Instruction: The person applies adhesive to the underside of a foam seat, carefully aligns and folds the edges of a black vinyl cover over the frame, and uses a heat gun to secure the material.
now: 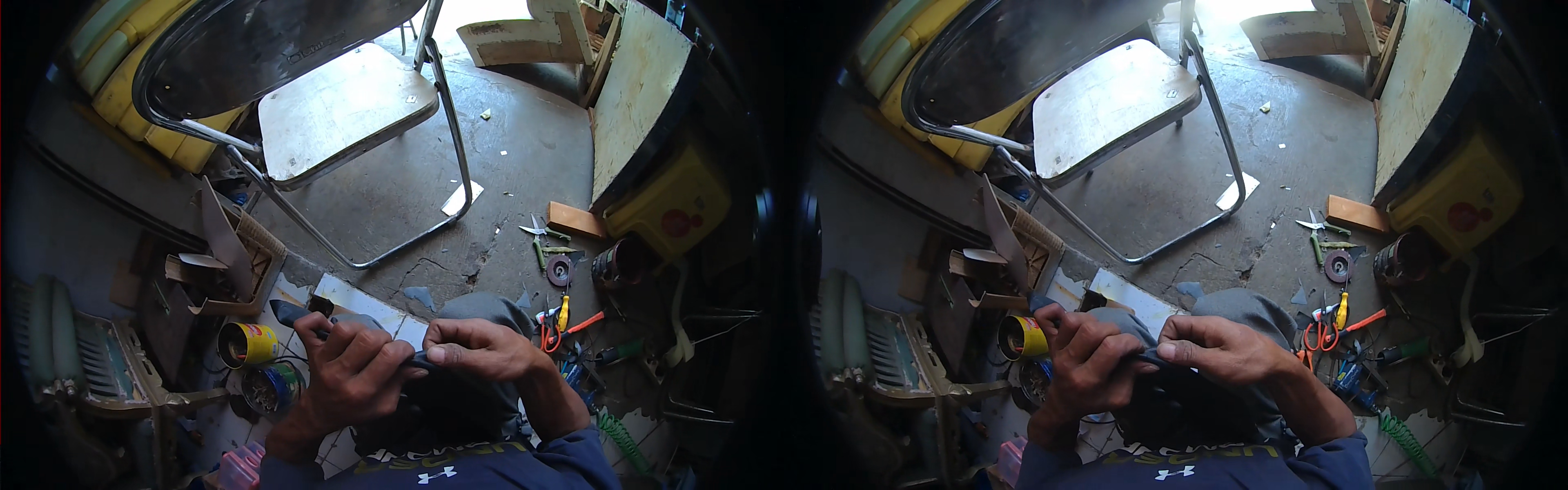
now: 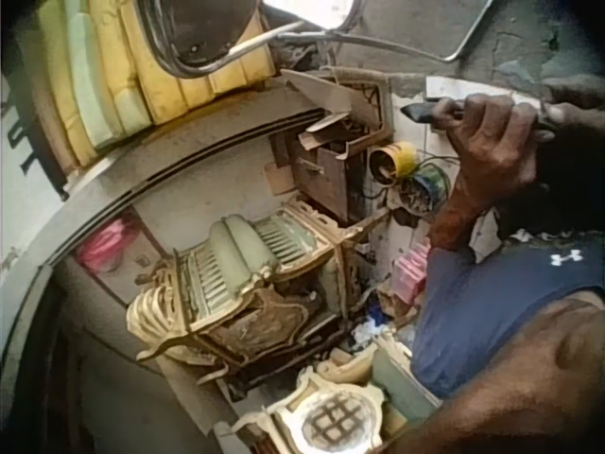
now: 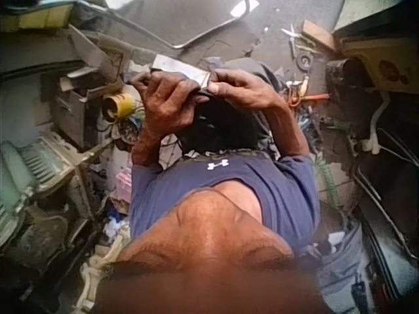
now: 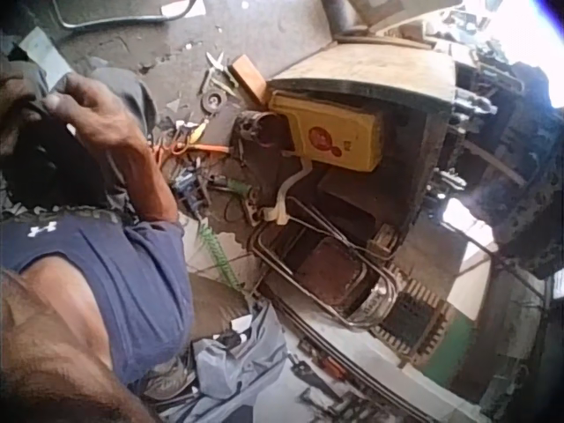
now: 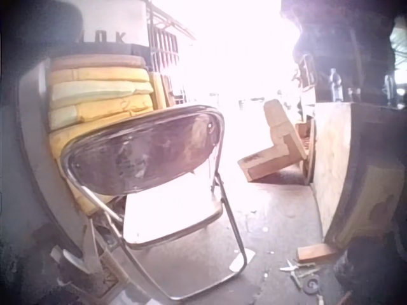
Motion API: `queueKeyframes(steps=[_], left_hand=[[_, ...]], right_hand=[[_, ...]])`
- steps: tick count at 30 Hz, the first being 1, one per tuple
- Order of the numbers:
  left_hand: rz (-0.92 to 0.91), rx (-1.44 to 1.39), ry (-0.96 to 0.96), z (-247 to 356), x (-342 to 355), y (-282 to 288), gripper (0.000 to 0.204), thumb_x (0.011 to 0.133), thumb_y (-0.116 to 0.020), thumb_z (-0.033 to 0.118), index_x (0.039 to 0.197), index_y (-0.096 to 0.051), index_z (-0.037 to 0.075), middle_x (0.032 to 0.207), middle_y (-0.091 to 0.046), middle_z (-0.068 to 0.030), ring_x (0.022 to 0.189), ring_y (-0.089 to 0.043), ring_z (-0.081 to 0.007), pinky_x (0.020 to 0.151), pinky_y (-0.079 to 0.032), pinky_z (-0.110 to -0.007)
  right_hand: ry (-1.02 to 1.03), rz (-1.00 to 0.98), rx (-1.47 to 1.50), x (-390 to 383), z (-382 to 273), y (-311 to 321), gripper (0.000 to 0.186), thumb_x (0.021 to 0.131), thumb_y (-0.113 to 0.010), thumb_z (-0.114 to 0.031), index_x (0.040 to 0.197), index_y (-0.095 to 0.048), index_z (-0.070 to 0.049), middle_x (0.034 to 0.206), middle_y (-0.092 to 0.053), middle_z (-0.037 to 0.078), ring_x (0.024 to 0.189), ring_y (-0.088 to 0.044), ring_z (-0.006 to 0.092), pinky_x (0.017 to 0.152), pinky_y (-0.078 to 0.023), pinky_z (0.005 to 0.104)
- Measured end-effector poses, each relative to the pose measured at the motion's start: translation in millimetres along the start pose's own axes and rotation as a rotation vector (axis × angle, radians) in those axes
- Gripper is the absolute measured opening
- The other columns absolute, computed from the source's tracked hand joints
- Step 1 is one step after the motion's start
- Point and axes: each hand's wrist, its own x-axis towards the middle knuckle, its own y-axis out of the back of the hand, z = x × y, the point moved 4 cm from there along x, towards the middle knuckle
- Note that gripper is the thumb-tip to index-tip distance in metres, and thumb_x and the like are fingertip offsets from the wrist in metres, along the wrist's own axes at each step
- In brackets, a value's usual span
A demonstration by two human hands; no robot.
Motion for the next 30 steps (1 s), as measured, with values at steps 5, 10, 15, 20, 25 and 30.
queueKeyframes(steps=[5, 10, 15, 20, 25, 30], left_hand=[[0.037, -0.019, -0.001, -3, -3, 0, 0.029, 0.080, -0.084, 0.037, 0.099, -0.072, 0.018, 0.094, -0.060, 0.0055, 0.093, -0.059, -0.0145, 0.097, -0.028, -0.051], [0.032, 0.051, -0.110, 4, 4, -2, 0.030, 0.083, -0.080, 0.038, 0.107, -0.075, 0.019, 0.102, -0.064, 0.0075, 0.095, -0.061, -0.0132, 0.103, -0.029, -0.051], [-0.004, 0.061, -0.180, 0, -9, -7, 0.029, 0.083, -0.083, 0.039, 0.105, -0.075, 0.023, 0.096, -0.062, 0.0072, 0.090, -0.060, -0.0125, 0.099, -0.033, -0.044], [-0.050, 0.091, -0.135, -5, 9, 6, 0.027, 0.082, -0.080, 0.039, 0.092, -0.072, 0.014, 0.084, -0.062, 0.0040, 0.078, -0.060, -0.0135, 0.083, -0.035, -0.039], [-0.037, 0.128, -0.134, -12, 20, 13, 0.028, 0.080, -0.081, 0.038, 0.089, -0.070, 0.013, 0.078, -0.058, 0.0021, 0.073, -0.056, -0.0160, 0.071, -0.037, -0.037], [-0.178, 0.021, 0.009, -31, 6, -9, 0.021, 0.076, -0.082, 0.022, 0.096, -0.077, 0.021, 0.079, -0.062, 0.0021, 0.071, -0.056, -0.0233, 0.067, -0.039, -0.039]], right_hand=[[0.153, 0.031, 0.039, 14, 17, -3, 0.031, 0.110, -0.057, -0.036, 0.110, -0.061, -0.005, 0.091, -0.053, -0.006, 0.085, -0.046, 0.0036, 0.074, -0.040, 0.0232], [0.189, 0.065, 0.073, 28, 24, 1, 0.028, 0.112, -0.054, -0.030, 0.109, -0.061, -0.003, 0.095, -0.060, -0.004, 0.091, -0.054, 0.0031, 0.079, -0.046, 0.0223], [0.193, 0.134, -0.018, 30, 35, -6, 0.027, 0.111, -0.055, -0.027, 0.118, -0.062, -0.002, 0.096, -0.064, 0.000, 0.089, -0.059, 0.0081, 0.080, -0.050, 0.0267], [0.355, 0.825, -0.482, 5, 2, -6, 0.042, 0.104, -0.065, -0.022, 0.138, -0.058, 0.002, 0.107, -0.070, 0.020, 0.097, -0.073, 0.0315, 0.085, -0.056, 0.0385], [0.506, 0.370, -0.862, -14, -37, -33, 0.033, 0.099, -0.069, -0.019, 0.125, -0.065, 0.001, 0.103, -0.070, 0.021, 0.092, -0.070, 0.0393, 0.079, -0.056, 0.0446], [0.229, 0.256, -1.089, 22, -15, -12, 0.025, 0.098, -0.069, -0.023, 0.110, -0.069, -0.001, 0.096, -0.071, 0.022, 0.086, -0.070, 0.0424, 0.073, -0.053, 0.0522]])
